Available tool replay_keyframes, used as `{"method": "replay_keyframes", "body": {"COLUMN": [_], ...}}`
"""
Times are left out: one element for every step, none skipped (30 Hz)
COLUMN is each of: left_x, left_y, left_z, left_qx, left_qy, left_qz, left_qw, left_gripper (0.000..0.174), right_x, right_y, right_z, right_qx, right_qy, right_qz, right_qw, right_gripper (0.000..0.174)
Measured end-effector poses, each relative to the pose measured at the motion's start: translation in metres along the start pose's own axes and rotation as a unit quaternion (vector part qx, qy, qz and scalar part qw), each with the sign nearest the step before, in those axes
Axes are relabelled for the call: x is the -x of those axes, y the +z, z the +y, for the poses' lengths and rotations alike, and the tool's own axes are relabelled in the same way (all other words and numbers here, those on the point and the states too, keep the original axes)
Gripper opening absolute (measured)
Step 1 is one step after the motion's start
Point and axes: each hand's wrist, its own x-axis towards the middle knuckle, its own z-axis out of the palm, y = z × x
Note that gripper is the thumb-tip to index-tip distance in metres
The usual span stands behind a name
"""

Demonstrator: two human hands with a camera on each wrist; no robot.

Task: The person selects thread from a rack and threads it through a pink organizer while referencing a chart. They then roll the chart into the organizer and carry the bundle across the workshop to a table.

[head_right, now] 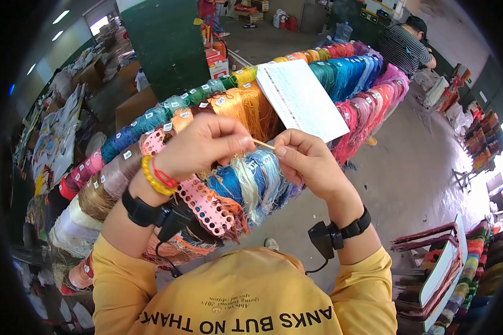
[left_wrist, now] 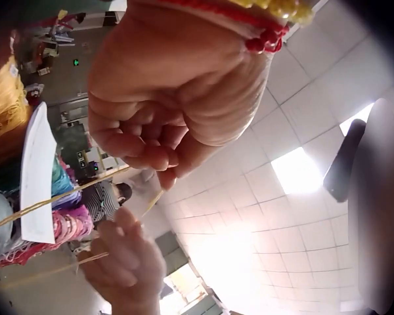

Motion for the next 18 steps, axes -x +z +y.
{"method": "replay_keyframes", "body": {"left_x": [-0.001, -0.002, -0.004, -0.006, -0.008, -0.010, -0.011, -0.012, -0.012, -0.013, -0.015, -0.016, -0.018, -0.018, -0.018, -0.018, -0.019, -0.021], "left_y": [0.000, 0.000, 0.000, -0.001, -0.002, -0.003, -0.003, -0.002, -0.002, 0.000, 0.000, 0.001, 0.002, 0.004, 0.009, 0.013, 0.017, 0.021], "left_z": [0.012, 0.020, 0.027, 0.034, 0.041, 0.046, 0.051, 0.056, 0.060, 0.064, 0.064, 0.064, 0.064, 0.063, 0.062, 0.061, 0.055, 0.044], "left_qx": [-0.004, -0.015, -0.026, -0.039, -0.051, -0.063, -0.057, -0.051, -0.045, -0.041, -0.029, -0.018, -0.006, -0.008, -0.009, -0.011, -0.047, -0.083], "left_qy": [0.008, 0.020, 0.031, 0.046, 0.062, 0.078, 0.085, 0.092, 0.098, 0.099, 0.102, 0.105, 0.108, 0.098, 0.088, 0.078, 0.086, 0.094], "left_qz": [0.001, 0.010, 0.020, 0.020, 0.019, 0.019, 0.016, 0.014, 0.012, 0.010, 0.002, -0.005, -0.012, -0.005, 0.004, 0.012, 0.009, 0.007], "left_qw": [1.000, 1.000, 0.999, 0.998, 0.997, 0.995, 0.995, 0.994, 0.994, 0.994, 0.994, 0.994, 0.994, 0.995, 0.996, 0.997, 0.995, 0.992], "left_gripper": [0.019, 0.019, 0.019, 0.020, 0.020, 0.020, 0.020, 0.020, 0.020, 0.019, 0.020, 0.020, 0.020, 0.020, 0.019, 0.019, 0.018, 0.018], "right_x": [0.000, 0.002, 0.004, 0.006, 0.008, 0.011, 0.014, 0.017, 0.020, 0.023, 0.025, 0.027, 0.029, 0.031, 0.031, 0.029, 0.028, 0.030], "right_y": [-0.005, -0.010, -0.015, -0.022, -0.029, -0.036, -0.044, -0.053, -0.059, -0.061, -0.064, -0.068, -0.072, -0.079, -0.075, -0.066, -0.055, -0.040], "right_z": [0.005, 0.009, 0.009, 0.008, 0.008, 0.008, 0.007, 0.005, 0.004, 0.003, 0.003, 0.003, 0.003, 0.002, 0.002, 0.002, 0.000, -0.012], "right_qx": [-0.015, -0.007, -0.006, -0.005, -0.004, -0.019, -0.020, -0.020, -0.021, -0.034, -0.026, -0.017, -0.008, 0.040, 0.120, 0.198, 0.275, 0.221], "right_qy": [-0.005, -0.005, -0.009, -0.012, -0.016, -0.032, -0.039, -0.045, -0.051, -0.057, -0.061, -0.065, -0.069, -0.029, -0.056, -0.084, -0.111, -0.091], "right_qz": [-0.009, 0.000, 0.001, 0.002, 0.004, 0.026, 0.032, 0.036, 0.041, 0.055, 0.062, 0.068, 0.073, 0.080, 0.121, 0.161, 0.199, 0.173], "right_qw": [1.000, 1.000, 1.000, 1.000, 1.000, 0.999, 0.999, 0.998, 0.998, 0.996, 0.996, 0.995, 0.995, 0.996, 0.984, 0.963, 0.934, 0.955], "right_gripper": [0.016, 0.016, 0.016, 0.016, 0.016, 0.016, 0.016, 0.016, 0.016, 0.016, 0.016, 0.016, 0.016, 0.018, 0.022, 0.028, 0.034, 0.057]}}
